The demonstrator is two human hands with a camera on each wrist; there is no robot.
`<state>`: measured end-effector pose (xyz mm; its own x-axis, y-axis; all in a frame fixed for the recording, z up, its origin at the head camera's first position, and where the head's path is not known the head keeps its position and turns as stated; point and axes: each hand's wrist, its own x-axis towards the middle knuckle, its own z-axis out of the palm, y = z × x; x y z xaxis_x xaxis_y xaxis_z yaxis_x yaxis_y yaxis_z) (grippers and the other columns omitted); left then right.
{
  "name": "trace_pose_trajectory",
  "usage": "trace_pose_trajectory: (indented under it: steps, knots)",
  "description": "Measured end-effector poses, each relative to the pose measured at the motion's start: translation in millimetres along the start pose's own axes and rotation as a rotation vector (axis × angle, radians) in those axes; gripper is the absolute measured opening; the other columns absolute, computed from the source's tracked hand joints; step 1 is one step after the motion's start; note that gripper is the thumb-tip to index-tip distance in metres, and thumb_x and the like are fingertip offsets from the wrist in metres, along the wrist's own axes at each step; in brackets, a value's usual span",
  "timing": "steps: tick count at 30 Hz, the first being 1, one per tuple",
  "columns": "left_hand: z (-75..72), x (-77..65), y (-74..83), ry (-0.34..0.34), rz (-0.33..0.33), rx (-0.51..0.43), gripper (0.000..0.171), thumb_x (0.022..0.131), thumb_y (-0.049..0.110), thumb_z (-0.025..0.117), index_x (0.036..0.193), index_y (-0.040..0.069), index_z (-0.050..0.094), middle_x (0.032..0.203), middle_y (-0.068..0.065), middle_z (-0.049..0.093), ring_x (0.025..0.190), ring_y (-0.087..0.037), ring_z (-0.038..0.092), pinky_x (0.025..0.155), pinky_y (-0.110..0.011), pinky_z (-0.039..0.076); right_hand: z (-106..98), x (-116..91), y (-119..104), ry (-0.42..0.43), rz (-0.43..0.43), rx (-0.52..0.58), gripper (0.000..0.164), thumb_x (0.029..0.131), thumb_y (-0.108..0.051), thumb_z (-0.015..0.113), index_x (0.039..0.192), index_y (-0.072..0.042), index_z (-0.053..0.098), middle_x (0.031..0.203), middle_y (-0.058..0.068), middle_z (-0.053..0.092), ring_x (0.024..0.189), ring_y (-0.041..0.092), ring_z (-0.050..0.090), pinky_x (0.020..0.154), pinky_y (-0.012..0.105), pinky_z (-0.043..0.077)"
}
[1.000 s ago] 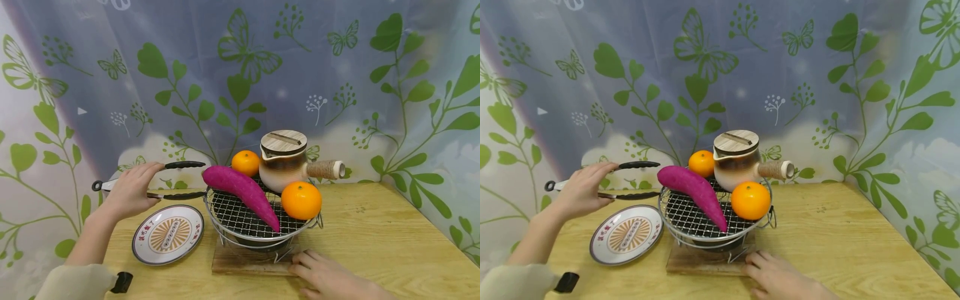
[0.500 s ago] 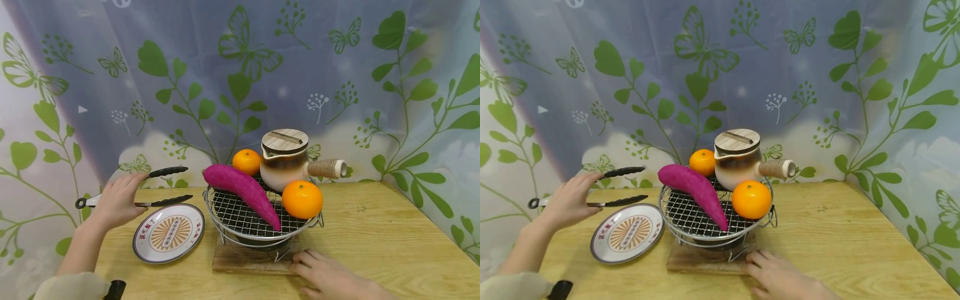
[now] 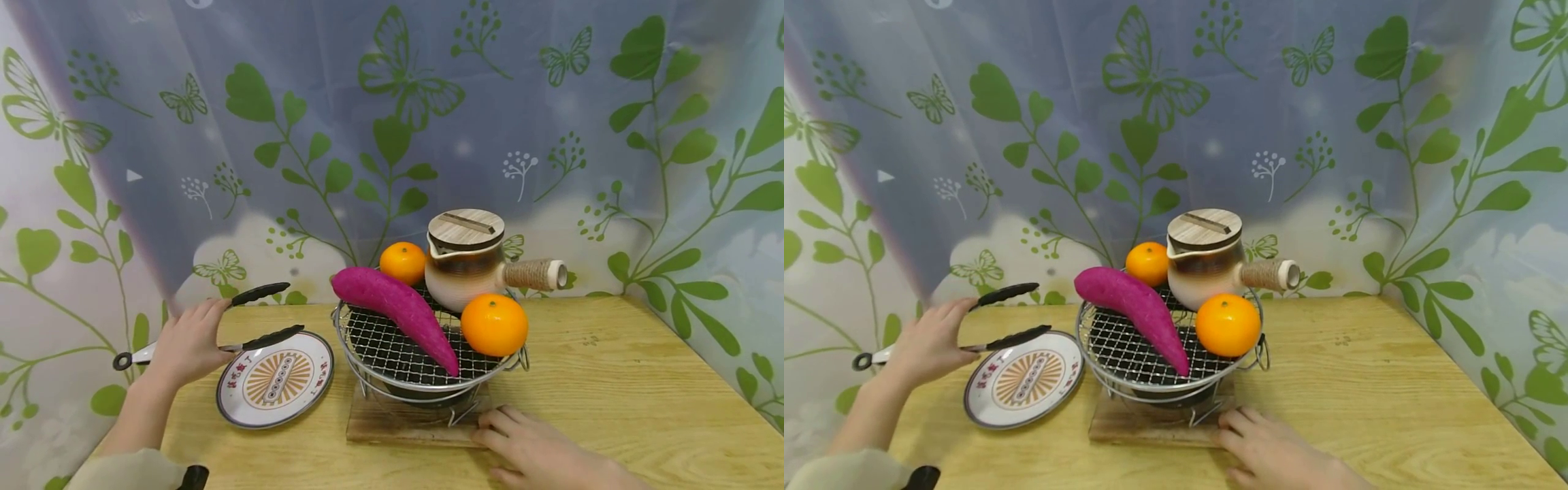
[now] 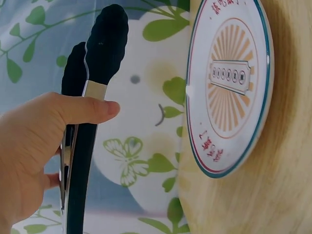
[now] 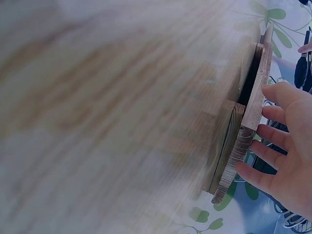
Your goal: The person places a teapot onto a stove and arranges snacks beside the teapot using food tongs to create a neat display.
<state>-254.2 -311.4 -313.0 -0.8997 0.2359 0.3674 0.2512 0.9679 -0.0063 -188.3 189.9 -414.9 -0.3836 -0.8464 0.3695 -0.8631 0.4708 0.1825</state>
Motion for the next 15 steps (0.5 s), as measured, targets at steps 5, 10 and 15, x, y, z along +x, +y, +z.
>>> trace_pose_trajectory:
  steps: [5,10,15]
  knots:
    - [6.4,-4.7,-6.7,-0.017,-0.039,-0.021,0.090,0.061,0.025,0.082,0.133,-0.007,0.038,0.129,-0.029,0.042,0.113,-0.049,0.040,0.088,-0.068,0.029,-0.6,0.0,0.1,0.003,-0.002,-0.004,0.037,0.082,-0.036,0.068,0.112,-0.017,0.060,0.109,-0.001,0.053,0.093,0.016,0.049,0.078,0.033,0.048]
    - [13.8,-10.5,-17.7,-0.033,-0.083,-0.033,0.090,0.062,0.023,0.081,0.134,-0.007,0.036,0.131,-0.029,0.039,0.115,-0.050,0.036,0.087,-0.071,0.025,-0.3,-0.6,0.2,0.006,-0.004,-0.004,0.037,0.082,-0.035,0.068,0.113,-0.018,0.059,0.109,-0.001,0.053,0.094,0.016,0.049,0.078,0.032,0.048]
    - [18.2,-17.3,-28.5,-0.066,-0.144,-0.041,0.090,0.063,0.024,0.079,0.134,-0.009,0.034,0.132,-0.031,0.035,0.115,-0.053,0.033,0.087,-0.072,0.025,-0.6,-0.2,0.3,-0.013,0.000,0.006,0.038,0.083,-0.035,0.067,0.116,-0.018,0.059,0.111,-0.001,0.053,0.095,0.016,0.049,0.079,0.033,0.048]
